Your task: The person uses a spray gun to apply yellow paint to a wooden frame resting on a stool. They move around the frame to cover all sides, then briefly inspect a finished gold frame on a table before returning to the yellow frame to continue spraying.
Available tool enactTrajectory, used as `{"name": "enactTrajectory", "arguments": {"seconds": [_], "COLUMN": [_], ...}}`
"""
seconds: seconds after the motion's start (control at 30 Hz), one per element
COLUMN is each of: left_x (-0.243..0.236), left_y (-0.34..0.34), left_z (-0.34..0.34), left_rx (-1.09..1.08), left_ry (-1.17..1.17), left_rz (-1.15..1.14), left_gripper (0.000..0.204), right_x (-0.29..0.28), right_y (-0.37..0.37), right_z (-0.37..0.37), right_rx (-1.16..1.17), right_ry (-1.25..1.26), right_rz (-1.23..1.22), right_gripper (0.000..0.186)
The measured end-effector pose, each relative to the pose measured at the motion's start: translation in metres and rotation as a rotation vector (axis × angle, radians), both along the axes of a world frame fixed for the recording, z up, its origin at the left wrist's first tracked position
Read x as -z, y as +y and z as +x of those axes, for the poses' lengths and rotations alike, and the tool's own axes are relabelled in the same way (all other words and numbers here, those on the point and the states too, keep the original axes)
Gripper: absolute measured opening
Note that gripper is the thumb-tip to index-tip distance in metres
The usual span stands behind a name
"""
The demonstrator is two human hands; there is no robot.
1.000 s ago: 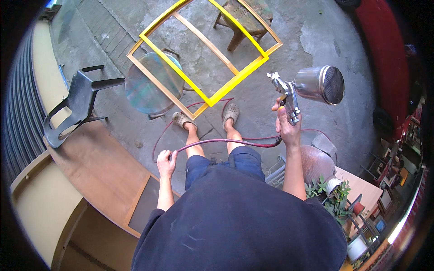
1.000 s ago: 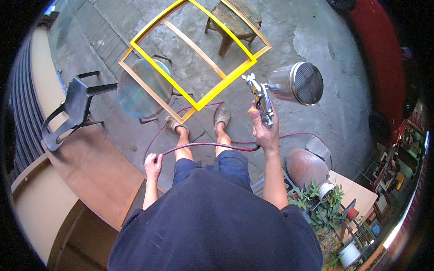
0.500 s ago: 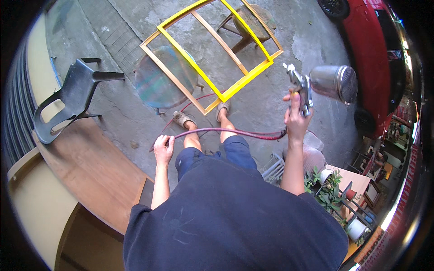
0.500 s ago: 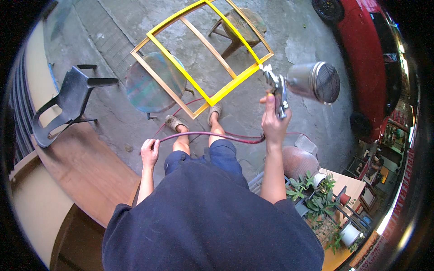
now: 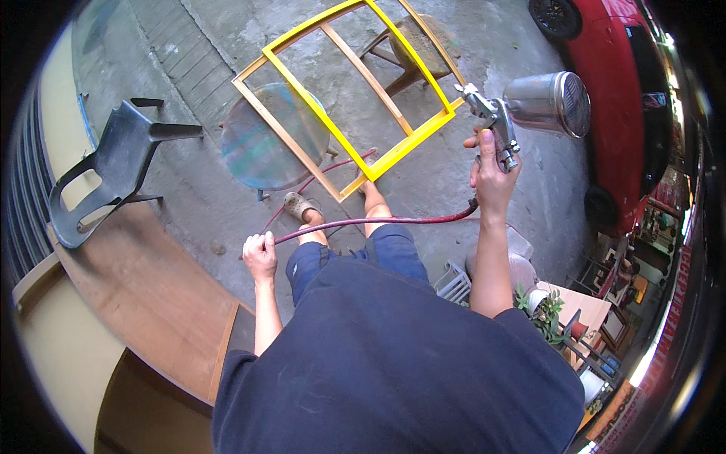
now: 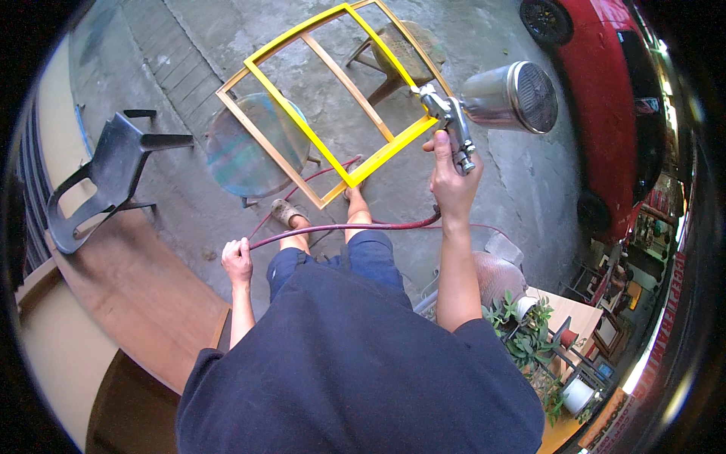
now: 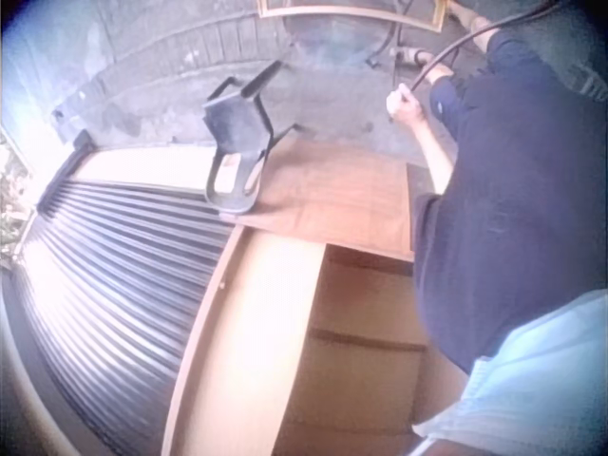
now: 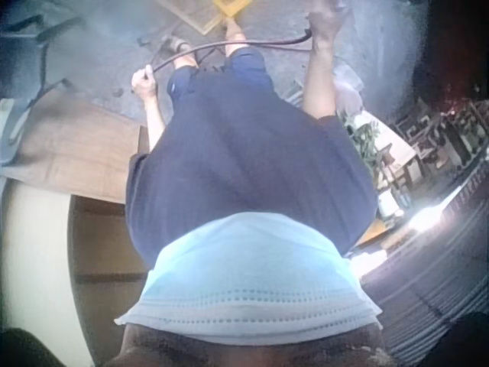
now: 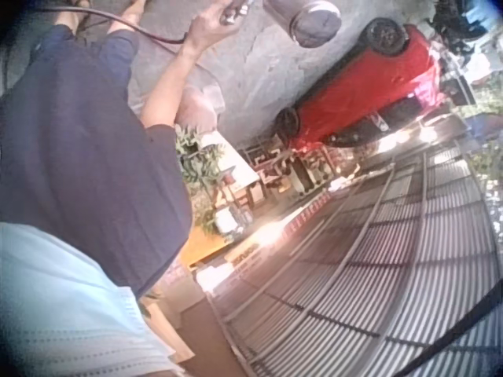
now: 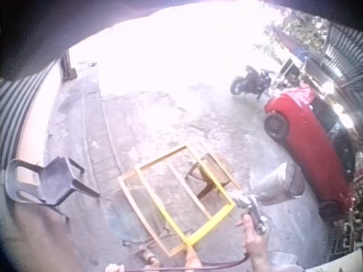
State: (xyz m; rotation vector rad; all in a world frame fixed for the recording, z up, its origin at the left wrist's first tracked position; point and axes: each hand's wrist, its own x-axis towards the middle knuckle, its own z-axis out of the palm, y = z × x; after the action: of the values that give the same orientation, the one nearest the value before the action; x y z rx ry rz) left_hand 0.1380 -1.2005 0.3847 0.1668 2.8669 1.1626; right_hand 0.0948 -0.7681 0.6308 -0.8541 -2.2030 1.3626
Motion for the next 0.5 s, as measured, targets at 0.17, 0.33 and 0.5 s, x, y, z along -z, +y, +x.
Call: {"name": "enactTrajectory", "arguments": {"seconds": [0.17, 0.33, 0.5], "left_x": [0.001, -0.003, -0.012], "left_y": [0.030, 0.066, 0.116], "left_z": [-0.013, -0.032, -0.049], "left_rx": [-0.089, -0.079, -0.193], "left_ry": [0.001, 0.028, -0.064], "left_rz": [-0.009, -0.120, -0.124], "left_gripper": [0.034, 0.028, 0.020], "right_x": [0.035, 0.080, 0.152], "right_y": [0.031, 0.080, 0.122], "right_z": [-0.047, -0.106, -0.176], "right_rx": [0.002, -0.075, -0.193], "right_ry": [0.037, -0.135, -0.028], "right_rz": [0.091, 0.045, -0.002], "right_gripper": [0.026, 0.024, 0.024]}}
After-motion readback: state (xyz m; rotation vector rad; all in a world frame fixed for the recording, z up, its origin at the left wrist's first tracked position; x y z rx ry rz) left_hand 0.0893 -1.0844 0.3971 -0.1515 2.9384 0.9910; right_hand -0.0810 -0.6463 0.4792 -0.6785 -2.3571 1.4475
